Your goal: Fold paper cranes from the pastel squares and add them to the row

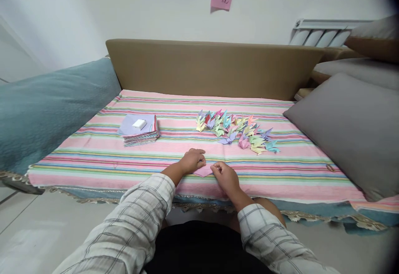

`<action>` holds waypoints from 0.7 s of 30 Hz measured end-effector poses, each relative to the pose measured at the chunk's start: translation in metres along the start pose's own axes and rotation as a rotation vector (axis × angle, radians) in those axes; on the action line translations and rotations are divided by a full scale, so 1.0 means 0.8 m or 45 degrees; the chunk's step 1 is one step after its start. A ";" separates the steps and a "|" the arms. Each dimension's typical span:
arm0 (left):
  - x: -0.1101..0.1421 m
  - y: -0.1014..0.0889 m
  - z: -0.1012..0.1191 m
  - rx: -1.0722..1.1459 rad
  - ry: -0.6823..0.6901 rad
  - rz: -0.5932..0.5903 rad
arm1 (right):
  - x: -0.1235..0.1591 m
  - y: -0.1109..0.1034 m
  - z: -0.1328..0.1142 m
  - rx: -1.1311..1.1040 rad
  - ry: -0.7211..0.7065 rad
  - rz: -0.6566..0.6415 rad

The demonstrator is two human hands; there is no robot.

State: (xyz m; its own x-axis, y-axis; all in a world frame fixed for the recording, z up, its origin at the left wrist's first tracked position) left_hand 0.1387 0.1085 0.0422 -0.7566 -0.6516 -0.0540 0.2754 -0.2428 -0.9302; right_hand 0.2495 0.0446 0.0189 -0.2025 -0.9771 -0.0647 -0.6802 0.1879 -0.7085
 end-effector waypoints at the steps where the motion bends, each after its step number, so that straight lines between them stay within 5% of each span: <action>1: 0.001 -0.001 0.001 0.001 0.001 0.015 | 0.000 0.000 0.000 0.001 -0.001 0.000; 21: 0.014 -0.009 -0.013 0.168 -0.051 0.237 | 0.000 -0.001 -0.001 0.038 0.018 -0.003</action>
State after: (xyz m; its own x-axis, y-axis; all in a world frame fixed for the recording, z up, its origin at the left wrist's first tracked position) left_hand 0.1218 0.1106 0.0447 -0.6622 -0.7213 -0.2029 0.4848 -0.2059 -0.8500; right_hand 0.2496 0.0450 0.0196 -0.2107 -0.9761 -0.0533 -0.6594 0.1822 -0.7294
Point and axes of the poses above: each hand's wrist, its own x-axis away from the middle knuckle, its own y-axis out of the palm, z = x × y, the point moved 10 cm from there along -x, towards the middle knuckle, and after that the axes turned 1 degree about -x, right-handed, at the moved point
